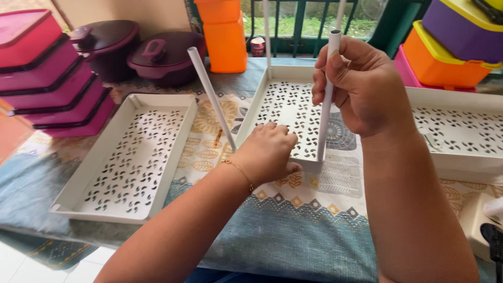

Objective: The person assembles white perforated plastic trays by inserting cylindrical rods into corner sockets. They handle multiple trays and rods, aligning and pressing the rods into place to form a stacked structure.

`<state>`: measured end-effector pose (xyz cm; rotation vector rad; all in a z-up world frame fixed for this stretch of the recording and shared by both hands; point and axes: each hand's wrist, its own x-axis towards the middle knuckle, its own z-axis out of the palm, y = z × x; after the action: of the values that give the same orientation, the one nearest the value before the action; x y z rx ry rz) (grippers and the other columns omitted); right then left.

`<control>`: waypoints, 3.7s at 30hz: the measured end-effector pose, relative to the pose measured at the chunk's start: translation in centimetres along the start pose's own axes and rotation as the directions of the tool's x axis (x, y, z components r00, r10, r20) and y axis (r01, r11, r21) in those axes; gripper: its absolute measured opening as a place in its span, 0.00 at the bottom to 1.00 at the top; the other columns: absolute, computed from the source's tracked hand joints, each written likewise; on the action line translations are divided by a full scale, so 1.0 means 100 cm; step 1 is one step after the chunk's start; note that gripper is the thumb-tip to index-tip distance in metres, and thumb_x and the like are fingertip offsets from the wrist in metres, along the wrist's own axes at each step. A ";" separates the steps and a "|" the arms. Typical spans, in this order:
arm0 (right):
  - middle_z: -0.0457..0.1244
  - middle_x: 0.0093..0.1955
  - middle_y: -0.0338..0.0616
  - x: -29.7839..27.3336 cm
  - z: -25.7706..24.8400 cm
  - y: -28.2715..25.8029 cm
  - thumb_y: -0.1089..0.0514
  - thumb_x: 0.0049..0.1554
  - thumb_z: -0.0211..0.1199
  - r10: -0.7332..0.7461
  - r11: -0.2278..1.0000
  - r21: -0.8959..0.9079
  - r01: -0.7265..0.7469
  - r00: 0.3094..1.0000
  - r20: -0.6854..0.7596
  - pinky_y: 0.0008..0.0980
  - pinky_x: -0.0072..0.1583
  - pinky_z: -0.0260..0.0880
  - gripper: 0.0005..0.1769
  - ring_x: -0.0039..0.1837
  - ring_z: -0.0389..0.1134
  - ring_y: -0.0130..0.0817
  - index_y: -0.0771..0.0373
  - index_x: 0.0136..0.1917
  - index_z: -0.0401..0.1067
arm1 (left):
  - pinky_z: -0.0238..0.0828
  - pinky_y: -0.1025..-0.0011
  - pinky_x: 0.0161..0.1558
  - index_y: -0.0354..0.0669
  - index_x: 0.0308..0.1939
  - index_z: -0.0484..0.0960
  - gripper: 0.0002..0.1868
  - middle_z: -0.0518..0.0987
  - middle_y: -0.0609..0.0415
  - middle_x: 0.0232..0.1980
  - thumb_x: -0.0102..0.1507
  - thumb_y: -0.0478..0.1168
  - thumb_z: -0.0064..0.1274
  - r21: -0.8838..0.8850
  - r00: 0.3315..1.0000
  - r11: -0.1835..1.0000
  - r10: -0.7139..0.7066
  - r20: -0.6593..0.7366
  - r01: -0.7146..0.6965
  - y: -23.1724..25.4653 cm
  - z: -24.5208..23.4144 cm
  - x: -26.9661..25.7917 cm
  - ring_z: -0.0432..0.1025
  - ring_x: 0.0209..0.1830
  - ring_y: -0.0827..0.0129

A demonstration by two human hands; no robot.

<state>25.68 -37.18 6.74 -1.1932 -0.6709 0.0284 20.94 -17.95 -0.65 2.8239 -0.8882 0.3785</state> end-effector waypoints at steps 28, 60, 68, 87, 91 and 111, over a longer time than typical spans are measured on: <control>0.72 0.56 0.39 -0.019 -0.024 -0.014 0.51 0.59 0.57 0.598 0.323 -0.893 -0.312 0.799 -0.063 0.30 0.60 0.72 0.21 0.60 0.72 0.29 0.57 0.63 0.75 | 0.75 0.58 0.40 0.47 0.30 0.88 0.20 0.82 0.53 0.32 0.64 0.57 0.52 -0.198 0.998 0.979 0.053 0.022 -0.047 -0.009 0.069 0.002 0.78 0.37 0.57; 0.51 0.30 0.37 -0.085 -0.045 0.103 0.36 0.67 0.60 0.145 0.913 0.328 -0.242 0.945 0.294 0.35 0.45 0.51 0.29 0.36 0.52 0.30 0.67 0.46 0.68 | 0.75 0.58 0.41 0.48 0.32 0.85 0.15 0.83 0.55 0.37 0.64 0.53 0.53 -0.271 0.994 0.957 0.112 0.006 -0.106 0.001 0.076 0.001 0.79 0.40 0.58; 0.61 0.52 0.45 -0.100 -0.003 0.110 0.49 0.71 0.52 -0.036 0.999 -0.034 0.027 0.953 -0.301 0.42 0.62 0.67 0.15 0.54 0.63 0.39 0.65 0.55 0.65 | 0.74 0.59 0.40 0.50 0.30 0.86 0.13 0.82 0.57 0.35 0.63 0.50 0.54 -0.212 0.995 0.976 0.040 -0.087 -0.058 0.002 0.083 0.004 0.78 0.38 0.61; 0.45 0.27 0.37 -0.070 -0.062 0.111 0.37 0.65 0.62 0.160 0.884 0.329 -0.331 0.877 0.452 0.36 0.40 0.45 0.30 0.31 0.46 0.31 0.62 0.36 0.61 | 0.75 0.57 0.39 0.46 0.28 0.85 0.19 0.82 0.53 0.34 0.65 0.54 0.51 -0.253 0.999 0.966 0.051 -0.017 -0.054 0.008 0.077 0.004 0.78 0.37 0.58; 0.53 0.35 0.40 -0.078 -0.041 0.098 0.38 0.66 0.59 0.163 0.954 0.218 -0.207 0.965 0.203 0.35 0.48 0.54 0.25 0.41 0.53 0.33 0.64 0.46 0.64 | 0.75 0.58 0.41 0.46 0.30 0.86 0.19 0.83 0.53 0.36 0.66 0.53 0.51 -0.235 0.999 0.972 0.032 0.011 -0.028 0.006 0.073 0.005 0.79 0.39 0.58; 0.51 0.27 0.39 -0.079 -0.056 0.106 0.40 0.67 0.59 0.110 0.889 0.382 -0.251 0.929 0.353 0.34 0.40 0.50 0.27 0.32 0.50 0.29 0.65 0.41 0.65 | 0.75 0.57 0.43 0.48 0.31 0.87 0.17 0.83 0.54 0.37 0.63 0.55 0.53 -0.256 0.993 0.966 0.075 0.094 -0.049 0.009 0.069 0.004 0.79 0.41 0.57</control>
<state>25.47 -40.66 -7.20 -0.8299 -0.7881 0.5176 22.04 -20.48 -7.06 2.6047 -0.9715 0.1161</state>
